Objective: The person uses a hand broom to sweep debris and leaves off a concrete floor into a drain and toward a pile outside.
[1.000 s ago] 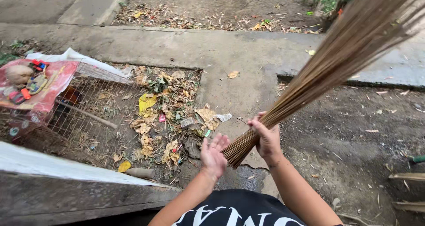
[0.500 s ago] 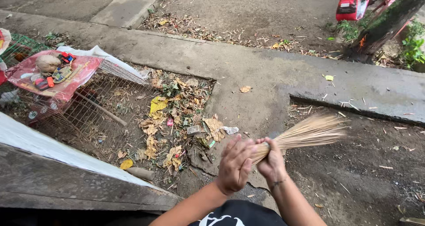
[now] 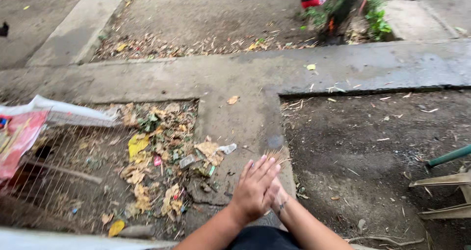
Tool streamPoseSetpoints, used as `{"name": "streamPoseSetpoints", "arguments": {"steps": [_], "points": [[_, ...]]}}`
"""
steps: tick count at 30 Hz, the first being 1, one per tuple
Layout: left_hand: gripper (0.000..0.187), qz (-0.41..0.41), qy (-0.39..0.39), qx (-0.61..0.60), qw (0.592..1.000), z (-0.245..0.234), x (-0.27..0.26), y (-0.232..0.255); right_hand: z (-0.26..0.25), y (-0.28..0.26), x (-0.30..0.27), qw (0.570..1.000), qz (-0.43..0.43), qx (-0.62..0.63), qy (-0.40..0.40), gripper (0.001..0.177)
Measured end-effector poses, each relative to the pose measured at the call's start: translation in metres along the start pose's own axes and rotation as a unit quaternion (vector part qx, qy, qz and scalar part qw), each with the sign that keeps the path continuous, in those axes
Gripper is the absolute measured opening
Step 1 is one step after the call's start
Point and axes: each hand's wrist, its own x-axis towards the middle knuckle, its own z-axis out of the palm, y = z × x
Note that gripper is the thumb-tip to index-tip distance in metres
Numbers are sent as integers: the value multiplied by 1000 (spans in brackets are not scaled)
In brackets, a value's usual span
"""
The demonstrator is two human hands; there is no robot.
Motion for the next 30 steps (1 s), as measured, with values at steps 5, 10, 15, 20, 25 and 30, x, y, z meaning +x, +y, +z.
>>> {"name": "streamPoseSetpoints", "arguments": {"steps": [5, 10, 15, 20, 25, 30], "points": [[36, 123, 19, 184, 975, 30, 1, 12, -29, -12, -23, 983, -35, -134, 119, 39], [35, 133, 53, 161, 977, 54, -1, 6, -31, -16, -26, 953, -60, -264, 135, 38], [32, 13, -67, 208, 976, 88, -8, -25, -47, -9, -25, 976, -16, -190, 103, 37], [36, 13, 27, 77, 997, 74, -14, -34, -25, -12, -26, 995, 86, -36, 45, 38], [43, -235, -2, -91, 968, 103, -25, -131, 15, -12, -13, 972, 226, -8, 61, 39], [70, -463, 114, -585, 656, 138, -86, -224, -3, 27, 41, 934, 328, -85, 116, 46]]}}
